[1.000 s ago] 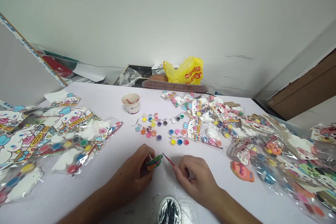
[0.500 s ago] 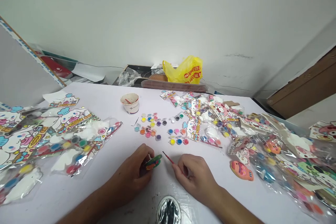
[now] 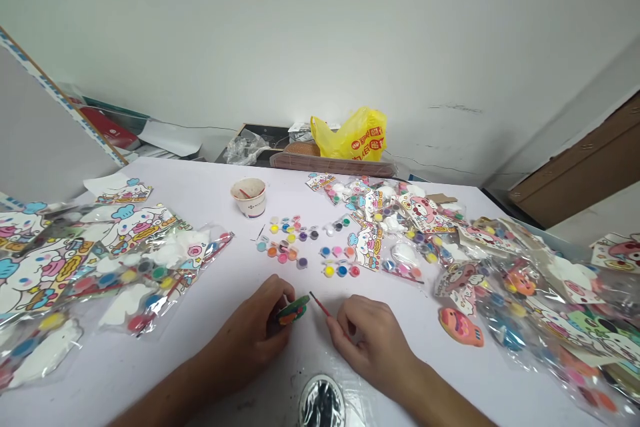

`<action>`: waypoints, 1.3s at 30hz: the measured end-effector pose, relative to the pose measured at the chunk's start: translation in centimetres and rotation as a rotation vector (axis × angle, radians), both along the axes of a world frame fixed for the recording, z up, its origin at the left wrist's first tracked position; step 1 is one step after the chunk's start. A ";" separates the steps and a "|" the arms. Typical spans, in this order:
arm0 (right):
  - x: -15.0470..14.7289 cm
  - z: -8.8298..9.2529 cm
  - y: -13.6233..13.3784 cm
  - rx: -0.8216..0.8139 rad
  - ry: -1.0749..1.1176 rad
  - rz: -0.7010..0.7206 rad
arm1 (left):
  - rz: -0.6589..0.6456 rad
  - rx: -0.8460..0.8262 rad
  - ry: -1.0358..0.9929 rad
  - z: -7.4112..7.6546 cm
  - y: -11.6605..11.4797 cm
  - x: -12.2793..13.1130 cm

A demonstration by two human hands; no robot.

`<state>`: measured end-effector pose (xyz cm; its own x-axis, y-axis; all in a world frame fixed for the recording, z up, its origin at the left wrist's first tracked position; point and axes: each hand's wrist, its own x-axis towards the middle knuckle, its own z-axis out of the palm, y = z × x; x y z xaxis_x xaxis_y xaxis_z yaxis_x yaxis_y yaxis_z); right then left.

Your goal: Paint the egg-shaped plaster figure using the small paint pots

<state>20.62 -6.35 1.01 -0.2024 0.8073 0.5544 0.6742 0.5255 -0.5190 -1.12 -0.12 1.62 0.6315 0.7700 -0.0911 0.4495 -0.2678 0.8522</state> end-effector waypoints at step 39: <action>-0.1 0.0 -0.1 -0.058 -0.012 -0.014 | -0.006 -0.021 0.007 0.2 0.0 0.0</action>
<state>20.55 -6.48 0.97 -0.1969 0.8410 0.5039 0.6877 0.4848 -0.5404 -1.17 -0.09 1.80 0.6355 0.7640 -0.1115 0.4539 -0.2528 0.8544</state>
